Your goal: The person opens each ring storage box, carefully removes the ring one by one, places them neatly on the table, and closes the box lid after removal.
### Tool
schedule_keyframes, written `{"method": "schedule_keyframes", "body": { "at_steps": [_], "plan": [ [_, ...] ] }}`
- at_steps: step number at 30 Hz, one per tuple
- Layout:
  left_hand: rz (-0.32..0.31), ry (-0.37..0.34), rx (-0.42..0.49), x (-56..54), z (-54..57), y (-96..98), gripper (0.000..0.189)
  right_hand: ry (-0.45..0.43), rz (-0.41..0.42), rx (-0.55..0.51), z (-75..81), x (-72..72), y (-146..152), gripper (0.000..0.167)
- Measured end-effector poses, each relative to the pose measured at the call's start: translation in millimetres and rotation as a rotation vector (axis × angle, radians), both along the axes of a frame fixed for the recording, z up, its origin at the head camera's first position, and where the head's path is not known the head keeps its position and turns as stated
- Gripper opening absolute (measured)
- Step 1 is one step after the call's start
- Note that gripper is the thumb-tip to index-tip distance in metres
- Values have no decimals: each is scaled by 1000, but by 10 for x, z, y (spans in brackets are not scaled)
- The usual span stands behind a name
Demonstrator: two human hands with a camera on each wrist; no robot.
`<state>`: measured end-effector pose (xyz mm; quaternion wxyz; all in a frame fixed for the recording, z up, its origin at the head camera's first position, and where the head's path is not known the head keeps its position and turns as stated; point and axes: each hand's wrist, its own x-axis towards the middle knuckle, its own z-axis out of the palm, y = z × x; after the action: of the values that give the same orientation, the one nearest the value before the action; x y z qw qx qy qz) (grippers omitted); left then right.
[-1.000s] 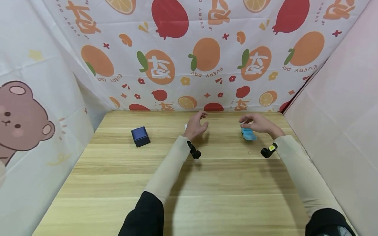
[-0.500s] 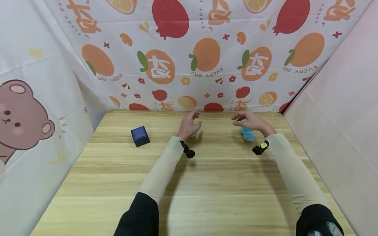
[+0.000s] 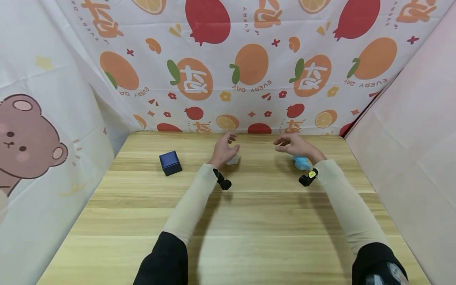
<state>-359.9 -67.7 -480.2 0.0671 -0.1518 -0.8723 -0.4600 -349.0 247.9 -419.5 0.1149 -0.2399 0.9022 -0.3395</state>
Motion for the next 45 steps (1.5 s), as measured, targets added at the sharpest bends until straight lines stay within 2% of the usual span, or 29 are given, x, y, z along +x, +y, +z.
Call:
{"method": "schedule_keyframes", "body": {
  "at_steps": [7,14,22,31,45],
  "plan": [
    [26,-23,24,3,-1,-72,39,-39,-16,-22,-4,-35,-145,31],
    [22,-19,28,42,22,-129,39,-15,16,-27,-63,-82,-267,30],
    [21,-37,16,77,-8,-195,40,-35,44,-43,-126,-77,-413,30],
    [37,2,45,79,-29,-303,39,-38,27,-72,-88,-108,-528,35],
    [79,-40,6,127,-37,-459,36,-45,32,-88,-146,-211,-719,38]
  ]
}}
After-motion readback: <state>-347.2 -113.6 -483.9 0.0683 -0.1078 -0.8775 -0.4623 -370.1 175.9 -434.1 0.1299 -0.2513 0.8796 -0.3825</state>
